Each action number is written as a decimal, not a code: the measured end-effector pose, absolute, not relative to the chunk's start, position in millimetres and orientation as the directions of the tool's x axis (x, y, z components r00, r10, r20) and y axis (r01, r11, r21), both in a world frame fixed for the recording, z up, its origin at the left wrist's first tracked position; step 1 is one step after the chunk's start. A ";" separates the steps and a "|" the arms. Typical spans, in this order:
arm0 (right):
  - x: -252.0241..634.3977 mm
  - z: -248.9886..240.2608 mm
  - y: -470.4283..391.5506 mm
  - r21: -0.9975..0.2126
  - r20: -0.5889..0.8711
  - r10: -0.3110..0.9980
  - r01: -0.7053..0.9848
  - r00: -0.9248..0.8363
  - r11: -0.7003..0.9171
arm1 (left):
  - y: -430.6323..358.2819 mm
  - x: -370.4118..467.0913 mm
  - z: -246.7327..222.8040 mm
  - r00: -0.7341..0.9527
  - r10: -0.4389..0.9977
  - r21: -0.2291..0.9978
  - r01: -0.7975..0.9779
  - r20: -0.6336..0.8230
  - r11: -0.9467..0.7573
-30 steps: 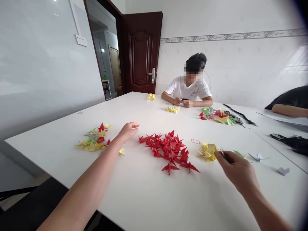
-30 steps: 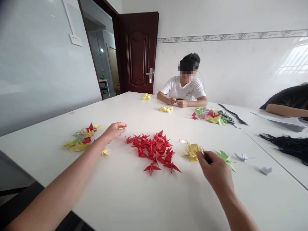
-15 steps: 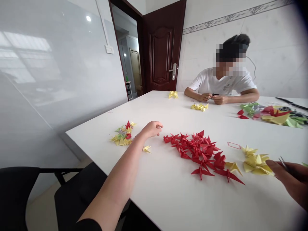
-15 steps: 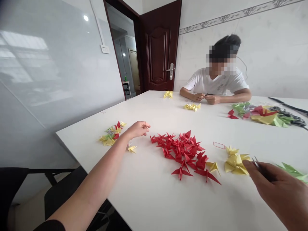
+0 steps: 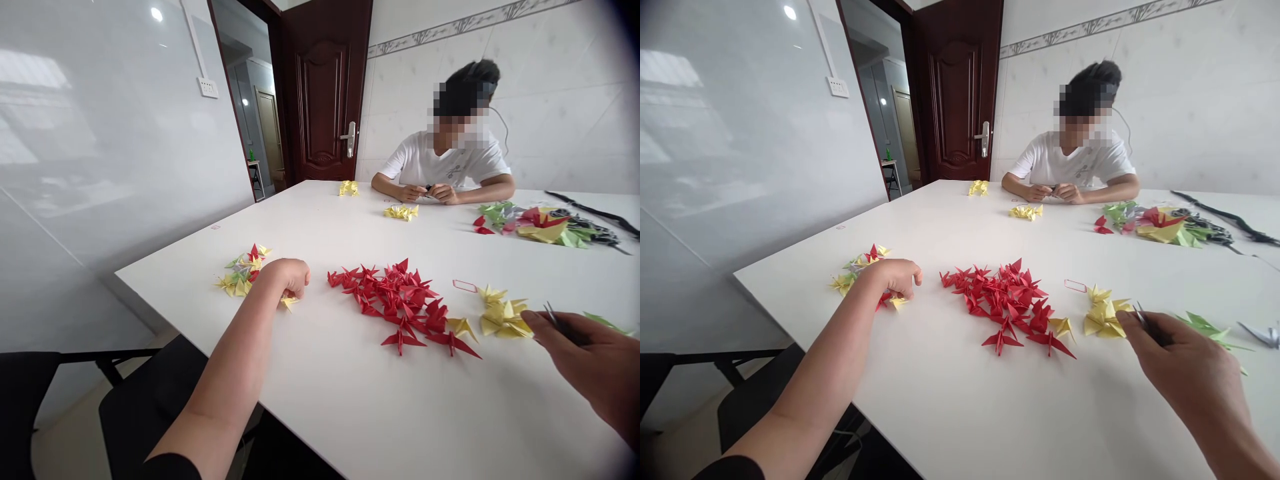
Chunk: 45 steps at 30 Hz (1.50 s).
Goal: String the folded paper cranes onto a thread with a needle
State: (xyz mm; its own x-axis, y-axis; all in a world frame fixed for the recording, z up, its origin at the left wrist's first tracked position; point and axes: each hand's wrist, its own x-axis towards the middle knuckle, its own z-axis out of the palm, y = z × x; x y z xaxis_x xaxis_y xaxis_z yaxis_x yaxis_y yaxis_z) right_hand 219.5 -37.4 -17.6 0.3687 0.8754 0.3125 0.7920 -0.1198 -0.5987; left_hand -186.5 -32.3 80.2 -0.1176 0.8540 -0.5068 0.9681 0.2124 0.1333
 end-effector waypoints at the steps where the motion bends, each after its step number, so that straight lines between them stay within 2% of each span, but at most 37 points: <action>1: 217.2 -13.5 -39.6 -0.607 0.250 0.893 0.779 0.375 -0.157 | -31.9 -186.2 79.1 -0.107 0.850 0.140 0.968 -0.516 0.207; 3: 212.5 -6.8 -43.4 -0.610 0.160 0.908 0.762 0.387 -0.217 | -30.7 -185.8 76.6 -0.091 0.846 0.152 0.968 -0.526 0.198; 7: 203.9 -0.2 -49.7 -0.598 0.150 0.898 0.761 0.413 -0.250 | -27.9 -182.0 70.6 -0.044 0.843 0.183 0.969 -0.536 0.167; 10: 198.4 2.5 -53.5 -0.612 0.111 0.897 0.741 0.428 -0.278 | -26.1 -174.5 65.6 0.055 0.852 0.270 0.957 -0.521 0.104; 12: 194.9 4.5 -55.2 -0.627 0.080 0.898 0.723 0.432 -0.292 | -25.4 -169.1 62.9 0.169 0.852 0.399 0.915 -0.496 0.051; 15: 190.8 7.5 -56.5 -0.639 0.071 0.901 0.713 0.428 -0.289 | -25.3 -165.8 62.4 0.415 0.836 0.710 0.702 -0.358 -0.045; 17: 189.4 9.4 -57.0 -0.644 0.090 0.901 0.715 0.425 -0.274 | -26.1 -168.7 65.6 0.479 0.840 0.793 0.601 -0.255 -0.102; 19: 189.0 10.9 -57.4 -0.648 0.092 0.909 0.718 0.406 -0.254 | -27.9 -174.7 71.5 0.398 0.876 0.686 0.719 -0.272 -0.113; 21: 188.8 11.6 -57.5 -0.646 0.088 0.923 0.727 0.375 -0.234 | -31.3 -181.1 78.8 0.228 0.911 0.454 0.890 -0.344 -0.051; 23: 188.2 11.6 -57.4 -0.642 0.086 0.930 0.734 0.357 -0.222 | -36.0 -184.8 85.6 0.067 0.918 0.250 0.968 -0.391 0.036; 25: 187.2 11.1 -57.6 -0.644 0.111 0.927 0.736 0.359 -0.208 | -41.7 -184.2 90.4 -0.018 0.909 0.165 0.982 -0.415 0.095; 33: 181.8 16.2 -65.4 -0.670 0.121 0.932 0.722 0.340 -0.176 | -57.3 -164.5 92.0 -0.140 0.873 0.088 0.975 -0.467 0.203; 42: 186.8 12.5 -59.9 -0.701 0.260 0.920 0.712 0.294 -0.030 | -59.2 -171.9 75.8 -0.072 0.875 0.124 0.981 -0.479 0.148; 44: 187.9 10.0 -57.3 -0.698 0.295 0.913 0.716 0.281 0.005 | -61.6 -170.3 77.0 -0.004 0.896 0.196 0.975 -0.444 0.102; 45: 187.6 9.2 -56.3 -0.697 0.303 0.914 0.717 0.269 0.020 | -62.2 -166.8 78.8 0.067 0.908 0.295 0.953 -0.413 0.064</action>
